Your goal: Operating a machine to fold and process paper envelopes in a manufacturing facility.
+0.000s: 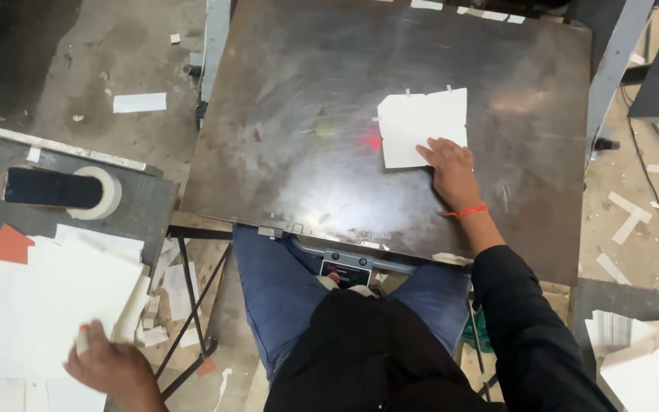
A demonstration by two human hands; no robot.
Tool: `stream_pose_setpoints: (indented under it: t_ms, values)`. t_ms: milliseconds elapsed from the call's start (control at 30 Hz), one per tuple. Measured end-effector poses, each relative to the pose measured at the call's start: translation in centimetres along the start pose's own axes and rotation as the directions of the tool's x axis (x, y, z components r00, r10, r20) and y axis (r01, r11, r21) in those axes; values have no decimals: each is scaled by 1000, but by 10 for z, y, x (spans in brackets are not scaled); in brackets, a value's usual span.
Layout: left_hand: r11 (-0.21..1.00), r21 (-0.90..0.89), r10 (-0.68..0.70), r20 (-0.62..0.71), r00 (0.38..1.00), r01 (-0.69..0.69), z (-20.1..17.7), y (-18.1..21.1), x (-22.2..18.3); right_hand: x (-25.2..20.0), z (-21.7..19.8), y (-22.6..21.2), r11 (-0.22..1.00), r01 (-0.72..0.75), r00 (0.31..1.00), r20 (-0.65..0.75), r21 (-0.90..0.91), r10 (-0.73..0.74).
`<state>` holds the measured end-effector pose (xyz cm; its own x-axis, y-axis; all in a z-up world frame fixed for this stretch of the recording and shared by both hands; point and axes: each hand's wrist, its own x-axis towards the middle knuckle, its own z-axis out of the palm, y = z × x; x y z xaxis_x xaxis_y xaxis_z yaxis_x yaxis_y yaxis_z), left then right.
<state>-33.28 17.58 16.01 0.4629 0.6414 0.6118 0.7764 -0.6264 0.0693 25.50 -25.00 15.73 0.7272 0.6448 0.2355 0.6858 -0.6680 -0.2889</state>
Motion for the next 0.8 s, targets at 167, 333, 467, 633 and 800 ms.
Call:
stream_pose_setpoints:
  t_ms: [167,333,467,633,800]
  values:
    - [1000,-15,-4,221,975,7,-21,5,-5,-3,-2,0,1000,-4,1000,14,10,4]
    - [1000,-21,7,282,959,-1,1,39,14,16,-21,-9,984,162,986,34,70,-165]
    - [758,-652,216,304,928,37,72,104,10,45,14,26,978,156,986,37,138,-163]
    - [783,-617,464,659,592,73,102,254,62,98,9,7,990,127,989,-79,61,-122]
    - [866,-500,492,854,169,2,217,317,-9,22,-105,-99,954,182,931,-354,239,-89]
